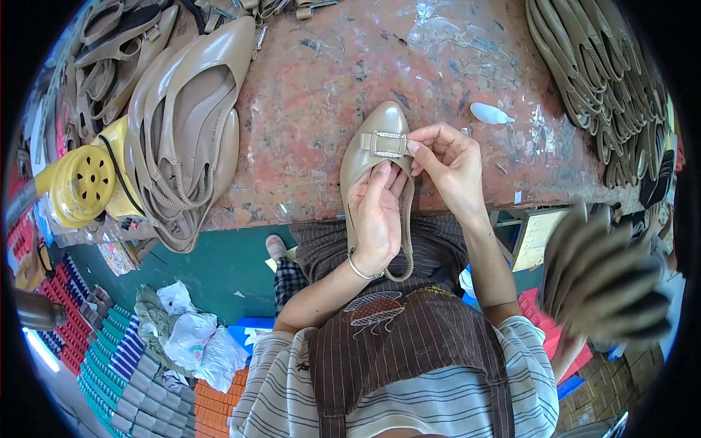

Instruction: Apply glue and attach decorative buckles to the front of women's high-heeled shoes.

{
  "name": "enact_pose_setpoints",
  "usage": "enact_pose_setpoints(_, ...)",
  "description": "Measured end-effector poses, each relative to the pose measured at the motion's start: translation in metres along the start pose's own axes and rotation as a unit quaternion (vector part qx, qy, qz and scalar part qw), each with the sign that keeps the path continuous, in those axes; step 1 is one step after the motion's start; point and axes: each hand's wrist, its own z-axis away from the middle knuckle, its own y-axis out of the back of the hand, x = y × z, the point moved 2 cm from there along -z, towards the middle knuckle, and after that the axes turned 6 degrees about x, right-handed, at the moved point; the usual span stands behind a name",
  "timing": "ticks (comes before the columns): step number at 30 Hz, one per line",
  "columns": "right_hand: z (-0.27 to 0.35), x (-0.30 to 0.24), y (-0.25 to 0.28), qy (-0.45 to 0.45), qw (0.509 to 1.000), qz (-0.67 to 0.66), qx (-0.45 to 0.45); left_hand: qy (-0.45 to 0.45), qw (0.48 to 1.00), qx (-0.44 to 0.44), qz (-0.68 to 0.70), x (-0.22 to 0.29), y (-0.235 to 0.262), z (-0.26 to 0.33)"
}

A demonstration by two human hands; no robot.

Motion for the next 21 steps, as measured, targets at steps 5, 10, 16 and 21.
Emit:
enact_pose_setpoints(5, -0.0013, -0.0016, -0.0001, -0.013, 1.000, -0.013, -0.008, -0.008, 1.000, 0.010, -0.011, 0.0009, -0.0022, 0.0005)
enact_pose_setpoints(10, -0.0028, -0.0006, 0.0014, -0.019, 0.999, -0.020, -0.017, -0.008, 1.000, 0.009, -0.016, 0.0007, -0.0025, 0.0004)
enact_pose_setpoints(16, -0.0045, 0.0017, 0.0036, -0.023, 0.999, -0.034, -0.028, -0.007, 1.000, 0.021, -0.012, 0.0012, -0.0035, 0.0011)
enact_pose_setpoints(21, -0.0047, 0.0023, 0.0049, -0.033, 0.998, -0.041, -0.028, -0.009, 1.000, 0.017, -0.014, 0.0003, -0.0055, 0.0017)
